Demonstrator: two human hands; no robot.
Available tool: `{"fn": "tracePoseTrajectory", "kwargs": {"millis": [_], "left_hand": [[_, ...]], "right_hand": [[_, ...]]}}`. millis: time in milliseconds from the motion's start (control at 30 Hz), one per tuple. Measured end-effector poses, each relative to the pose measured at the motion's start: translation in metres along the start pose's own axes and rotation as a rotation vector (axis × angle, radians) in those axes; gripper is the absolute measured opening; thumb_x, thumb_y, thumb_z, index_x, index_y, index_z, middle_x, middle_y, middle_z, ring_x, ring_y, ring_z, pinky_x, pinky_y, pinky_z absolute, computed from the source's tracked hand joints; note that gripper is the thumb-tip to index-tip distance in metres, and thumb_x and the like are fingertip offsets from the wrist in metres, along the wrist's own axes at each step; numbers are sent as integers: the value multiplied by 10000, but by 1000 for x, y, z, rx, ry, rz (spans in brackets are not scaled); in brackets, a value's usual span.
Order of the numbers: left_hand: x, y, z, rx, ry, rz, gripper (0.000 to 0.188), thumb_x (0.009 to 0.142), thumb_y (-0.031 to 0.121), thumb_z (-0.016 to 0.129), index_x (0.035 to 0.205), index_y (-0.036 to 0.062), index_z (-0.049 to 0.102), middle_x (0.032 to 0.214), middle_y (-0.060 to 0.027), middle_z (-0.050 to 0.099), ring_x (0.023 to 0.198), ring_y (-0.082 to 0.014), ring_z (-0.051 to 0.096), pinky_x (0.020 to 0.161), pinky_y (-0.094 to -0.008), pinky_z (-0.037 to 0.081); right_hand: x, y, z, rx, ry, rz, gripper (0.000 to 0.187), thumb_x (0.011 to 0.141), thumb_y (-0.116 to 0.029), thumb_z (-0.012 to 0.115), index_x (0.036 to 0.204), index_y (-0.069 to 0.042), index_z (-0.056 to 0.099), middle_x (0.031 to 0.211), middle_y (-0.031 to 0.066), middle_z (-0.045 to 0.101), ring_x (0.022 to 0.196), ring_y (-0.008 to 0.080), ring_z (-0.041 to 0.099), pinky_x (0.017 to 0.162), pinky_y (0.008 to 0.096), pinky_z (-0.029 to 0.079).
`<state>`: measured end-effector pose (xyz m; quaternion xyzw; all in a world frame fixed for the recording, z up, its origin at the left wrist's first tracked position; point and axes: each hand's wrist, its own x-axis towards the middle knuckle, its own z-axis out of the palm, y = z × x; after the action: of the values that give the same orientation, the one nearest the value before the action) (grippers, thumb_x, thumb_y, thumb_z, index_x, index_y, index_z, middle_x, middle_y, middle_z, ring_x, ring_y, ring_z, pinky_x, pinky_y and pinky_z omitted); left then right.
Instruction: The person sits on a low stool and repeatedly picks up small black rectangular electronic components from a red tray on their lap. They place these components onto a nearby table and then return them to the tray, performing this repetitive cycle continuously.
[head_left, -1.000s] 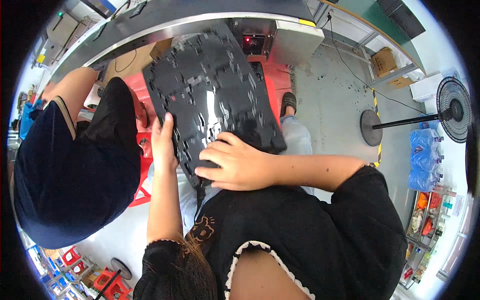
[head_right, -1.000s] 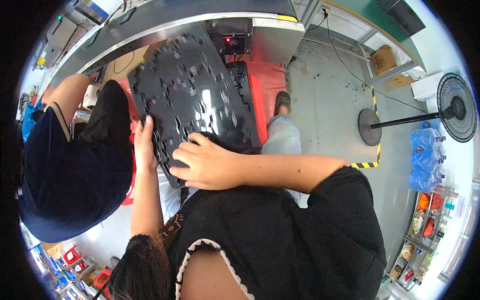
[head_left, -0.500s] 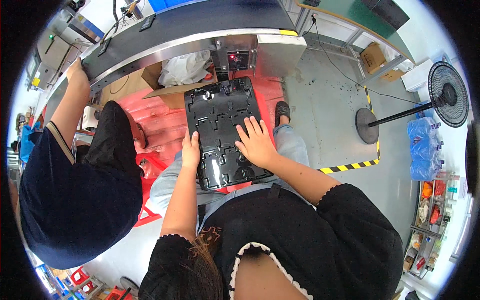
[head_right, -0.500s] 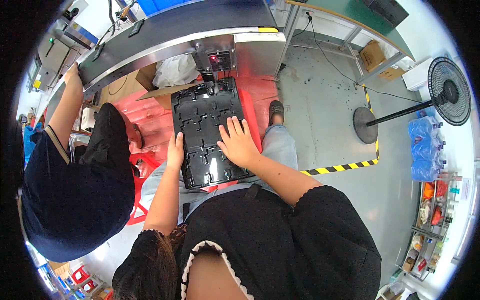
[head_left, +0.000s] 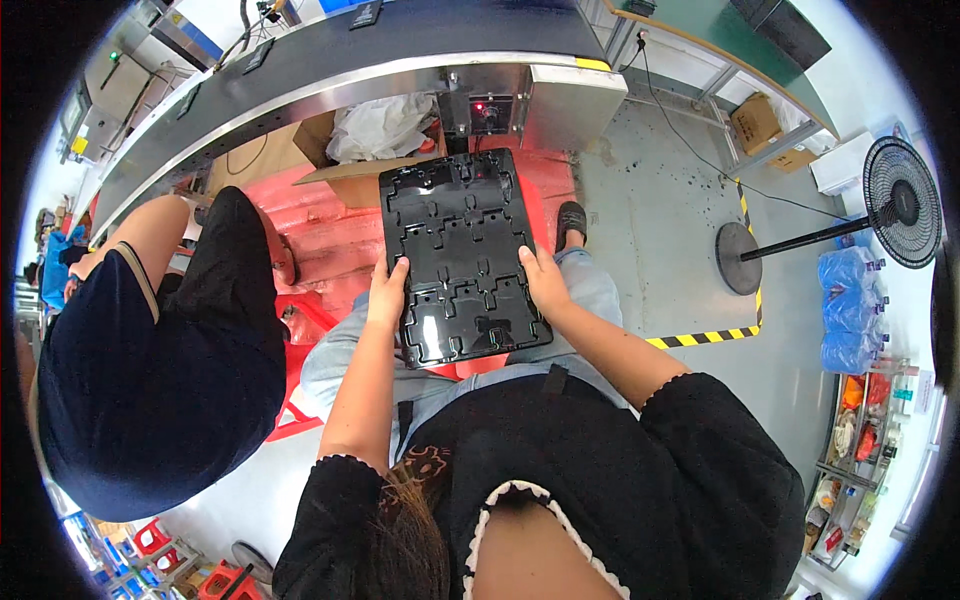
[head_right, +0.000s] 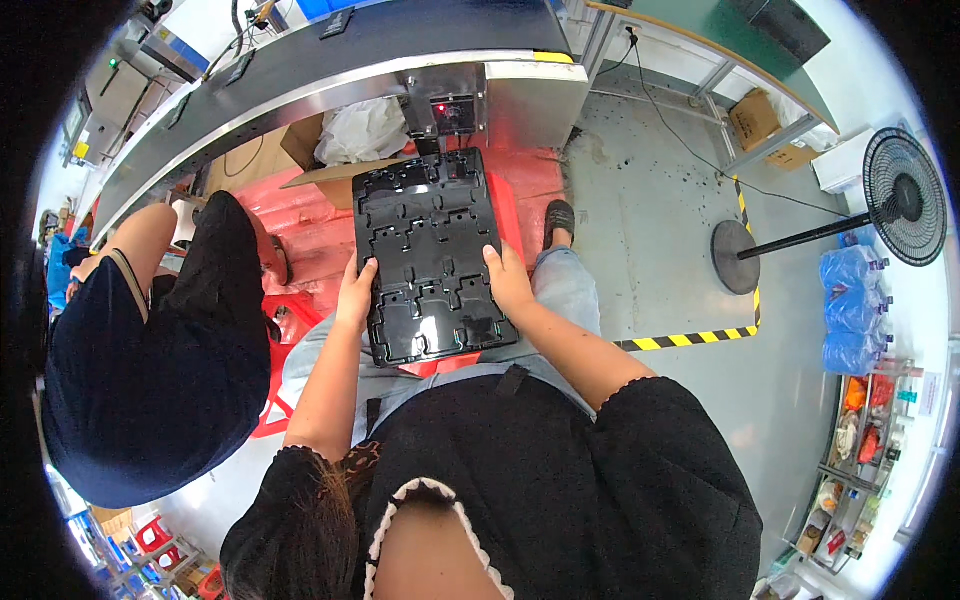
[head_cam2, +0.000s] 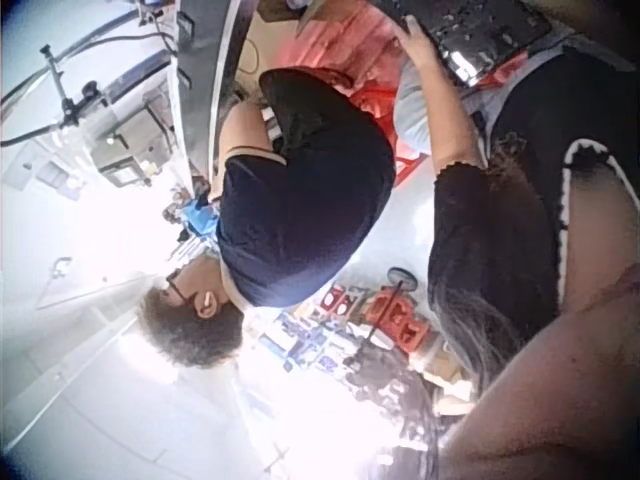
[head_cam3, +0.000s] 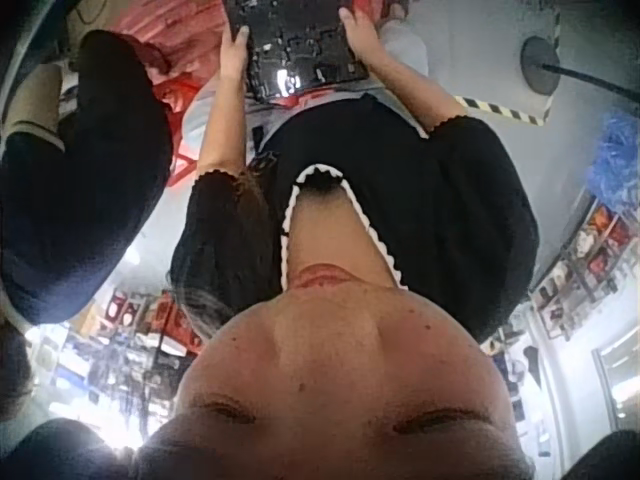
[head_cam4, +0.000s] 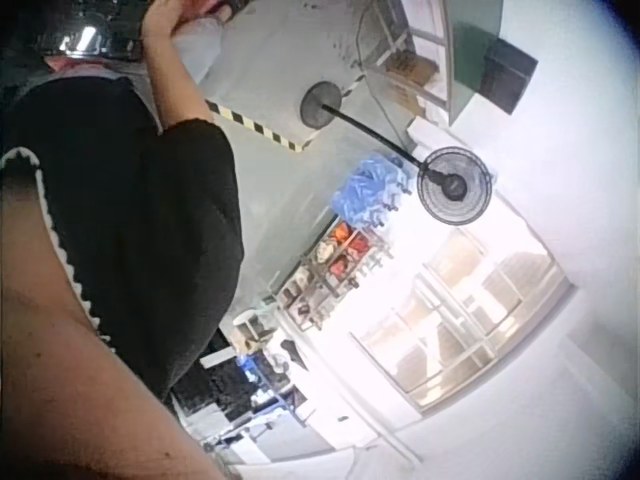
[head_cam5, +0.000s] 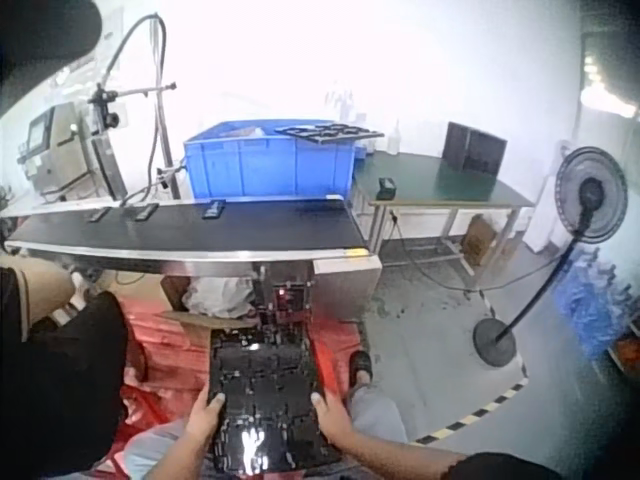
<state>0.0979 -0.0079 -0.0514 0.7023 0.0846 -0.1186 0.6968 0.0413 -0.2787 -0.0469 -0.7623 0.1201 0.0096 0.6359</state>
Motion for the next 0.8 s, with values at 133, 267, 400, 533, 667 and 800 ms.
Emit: {"fn": "tracePoseTrajectory", "kwargs": {"millis": [133, 267, 400, 533, 667, 800], "left_hand": [[-21, -7, -1, 203, -11, 79, 512, 987, 193, 496, 1445, 10, 360, 1359, -125, 515, 1224, -215, 488, 1044, -308, 356], [-33, 8, 5, 221, -40, 62, 580, 955, 170, 524, 1453, -24, 297, 1424, -204, 418, 1321, -268, 398, 1091, -331, 299], [-9, 54, -25, 646, -232, 102, 602, 907, 178, 615, 1403, -50, 359, 1369, -237, 465, 1315, -316, 424, 1093, -373, 314], [33, 167, -39, 680, -76, 451, 293, 931, 154, 603, 1162, -25, 613, 1085, -137, 654, 1040, -223, 603, 922, -340, 458], [119, 289, -18, 595, 172, 745, 200, 923, 126, 609, 1081, 22, 675, 924, -75, 660, 790, -114, 590, 761, -275, 485], [247, 332, -38, 1001, 203, 1095, 561, 786, 174, 719, 1322, 177, 554, 1315, -173, 527, 1167, -270, 533, 988, -366, 425]], "right_hand": [[-25, 7, 1, -140, 112, -100, 488, 1006, -325, 423, 1260, 86, 493, 1169, 264, 603, 1137, 383, 565, 995, 406, 402], [-24, 4, -17, -282, 29, -50, 505, 972, -391, 476, 1159, 63, 595, 1093, 273, 637, 1118, 397, 577, 989, 409, 408], [34, -139, -66, -1264, -941, 173, 540, 899, -489, 550, 976, 25, 695, 968, 237, 679, 990, 370, 642, 910, 440, 469], [126, -266, -80, -791, -830, -501, 260, 866, -296, 662, 936, -47, 688, 887, 120, 691, 820, 255, 658, 752, 378, 521], [245, -331, -67, -947, 17, -992, 382, 821, -260, 691, 1142, -64, 624, 1179, 135, 609, 1072, 272, 593, 915, 372, 476], [353, -322, -51, -1253, -37, -733, 814, 753, -287, 749, 1454, -95, 384, 1467, 220, 394, 1338, 315, 424, 1112, 379, 335]]}}
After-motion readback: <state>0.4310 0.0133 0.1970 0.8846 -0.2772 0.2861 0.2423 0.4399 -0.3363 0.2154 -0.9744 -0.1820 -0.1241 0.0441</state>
